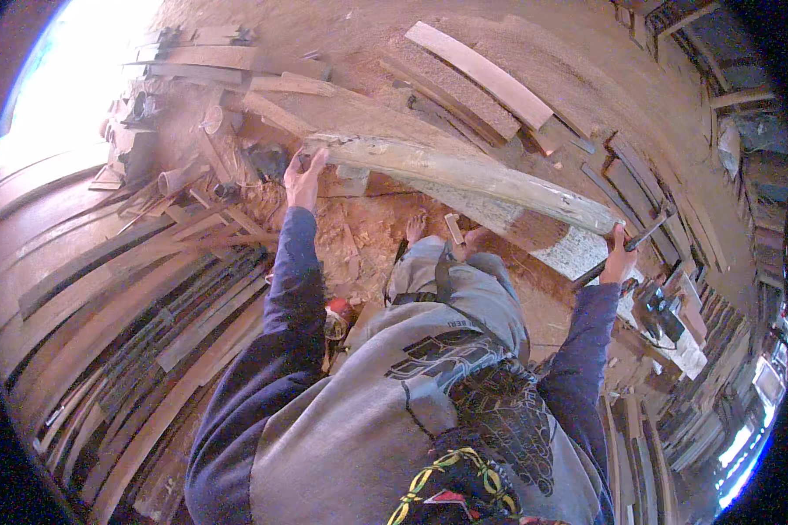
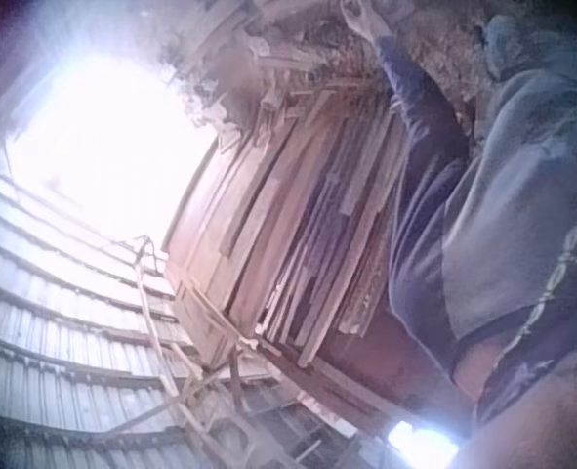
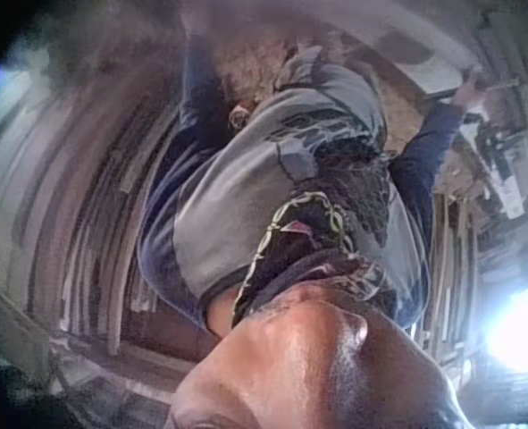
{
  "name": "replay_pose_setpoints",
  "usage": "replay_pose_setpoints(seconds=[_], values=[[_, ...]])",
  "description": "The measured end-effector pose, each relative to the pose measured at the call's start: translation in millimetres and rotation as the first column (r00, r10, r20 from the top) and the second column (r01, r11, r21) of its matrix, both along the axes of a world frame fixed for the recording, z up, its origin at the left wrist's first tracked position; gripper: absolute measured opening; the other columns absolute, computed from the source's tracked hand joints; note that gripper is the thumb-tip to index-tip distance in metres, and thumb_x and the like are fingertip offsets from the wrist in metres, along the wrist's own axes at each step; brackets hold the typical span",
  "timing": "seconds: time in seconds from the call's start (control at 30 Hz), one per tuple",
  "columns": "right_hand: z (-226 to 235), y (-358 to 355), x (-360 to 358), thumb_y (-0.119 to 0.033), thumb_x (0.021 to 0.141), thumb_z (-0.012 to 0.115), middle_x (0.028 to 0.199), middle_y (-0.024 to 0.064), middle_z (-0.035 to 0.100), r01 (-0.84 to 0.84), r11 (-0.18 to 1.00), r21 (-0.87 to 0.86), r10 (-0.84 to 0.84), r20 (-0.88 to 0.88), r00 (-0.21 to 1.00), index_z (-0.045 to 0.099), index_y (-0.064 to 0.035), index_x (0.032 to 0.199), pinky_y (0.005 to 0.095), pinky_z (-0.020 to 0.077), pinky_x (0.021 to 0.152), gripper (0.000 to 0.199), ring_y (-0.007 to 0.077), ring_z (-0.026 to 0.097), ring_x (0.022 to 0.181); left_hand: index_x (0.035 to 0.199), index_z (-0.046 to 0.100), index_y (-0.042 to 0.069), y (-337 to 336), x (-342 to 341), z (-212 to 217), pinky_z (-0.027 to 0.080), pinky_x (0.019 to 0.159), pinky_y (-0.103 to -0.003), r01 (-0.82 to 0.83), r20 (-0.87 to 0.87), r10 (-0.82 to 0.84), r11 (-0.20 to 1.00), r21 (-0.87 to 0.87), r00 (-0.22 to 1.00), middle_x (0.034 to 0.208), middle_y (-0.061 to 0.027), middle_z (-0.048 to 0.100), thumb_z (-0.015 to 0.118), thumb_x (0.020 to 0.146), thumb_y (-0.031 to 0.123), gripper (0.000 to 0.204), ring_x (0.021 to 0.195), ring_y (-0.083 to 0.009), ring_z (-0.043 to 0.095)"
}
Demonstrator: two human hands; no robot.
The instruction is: The person uses a hammer and chisel to pry apart a wooden frame clamped to a workbench. They repeatedly strike the chisel to separate the pieces, then use pliers to remove nails from the disassembled wood.
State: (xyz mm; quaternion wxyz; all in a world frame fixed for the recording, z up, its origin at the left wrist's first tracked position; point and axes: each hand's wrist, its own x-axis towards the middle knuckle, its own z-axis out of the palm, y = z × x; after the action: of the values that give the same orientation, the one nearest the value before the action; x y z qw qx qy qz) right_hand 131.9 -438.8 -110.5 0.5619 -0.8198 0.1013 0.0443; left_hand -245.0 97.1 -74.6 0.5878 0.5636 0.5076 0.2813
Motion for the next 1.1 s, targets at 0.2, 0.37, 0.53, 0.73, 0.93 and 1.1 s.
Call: replay_pose_setpoints(seconds=[0.2, 0.37, 0.53, 0.73, 0.93, 1.1], values=[[-4, -1, 1, -0.026, 0.086, 0.076, 0.088, 0.0037, 0.068, 0.059, 0.998, 0.005, -0.059, 0.0, 0.998, 0.068, 0.0, 0.098, 0.0258, 0.052, 0.07, 0.03, 0.0121, 0.064, 0.077, 0.126, 0.054, 0.0, -16, 1, 10, 0.046, 0.094, -0.033, 0.146, -0.164, -0.107, 0.958, 0.248, 0.981, 0.114, -0.0085, 0.065, 0.087, 0.068, 0.022, 0.07, 0.104, -0.0196, 0.06], [22, 9, -13, -0.037, 0.084, 0.076, 0.08, 0.0058, 0.062, -0.001, 0.961, -0.278, 0.027, 0.09, 0.996, 0.062, -0.0006, 0.083, 0.0353, 0.0465, 0.068, 0.039, 0.0174, 0.055, 0.073, 0.123, 0.053, -0.002, -4, 10, 9, 0.048, 0.093, -0.038, 0.174, -0.239, -0.124, 0.964, 0.201, 0.963, 0.118, -0.0142, 0.063, 0.09, 0.063, 0.03, 0.077, 0.104, -0.0259, 0.061], [35, -10, -26, -0.047, 0.081, 0.074, 0.078, 0.0145, 0.066, 0.004, 0.823, -0.568, 0.01, 0.022, 1.0, 0.063, 0.0007, 0.086, 0.0444, 0.0478, 0.068, 0.049, 0.0294, 0.062, 0.07, 0.109, 0.062, -0.003, 31, 38, 21, 0.049, 0.09, -0.041, 0.366, -0.55, -0.116, 0.854, 0.37, 0.827, 0.109, -0.0197, 0.066, 0.088, 0.06, 0.047, 0.075, 0.099, -0.033, 0.064], [12, -46, -44, -0.049, 0.087, 0.065, 0.09, 0.0239, 0.068, -0.166, 0.731, -0.662, 0.069, -0.172, 0.983, 0.062, 0.0055, 0.096, 0.0476, 0.0479, 0.079, 0.055, 0.0405, 0.065, 0.089, 0.116, 0.064, -0.002, 36, 96, 2, 0.047, 0.096, -0.044, 0.594, -0.813, -0.244, 0.79, 0.15, 0.529, 0.116, -0.0241, 0.065, 0.08, 0.058, 0.066, 0.091, 0.111, -0.0353, 0.062], [54, -90, -81, -0.049, 0.09, 0.064, 0.08, 0.0141, 0.065, -0.307, 0.803, -0.512, 0.213, -0.235, 0.948, 0.062, 0.0019, 0.102, 0.0408, 0.0487, 0.067, 0.052, 0.0265, 0.062, 0.07, 0.125, 0.061, 0.001, 38, 108, -28, 0.046, 0.099, -0.043, 0.663, -0.827, -0.291, 0.738, 0.126, 0.481, 0.12, -0.0224, 0.064, 0.079, 0.06, 0.064, 0.093, 0.115, -0.0355, 0.06], [84, -122, -88, -0.04, 0.097, 0.058, 0.063, -0.0025, 0.051, -0.328, 0.848, -0.416, 0.161, -0.388, 0.908, 0.061, -0.0054, 0.106, 0.0219, 0.033, 0.042, 0.036, 0.0048, 0.043, 0.047, 0.118, 0.06, -0.008, 39, 87, -16, 0.049, 0.093, -0.041, 0.675, -0.799, -0.318, 0.724, 0.143, 0.51, 0.111, -0.0209, 0.069, 0.08, 0.064, 0.058, 0.087, 0.105, -0.034, 0.065]])
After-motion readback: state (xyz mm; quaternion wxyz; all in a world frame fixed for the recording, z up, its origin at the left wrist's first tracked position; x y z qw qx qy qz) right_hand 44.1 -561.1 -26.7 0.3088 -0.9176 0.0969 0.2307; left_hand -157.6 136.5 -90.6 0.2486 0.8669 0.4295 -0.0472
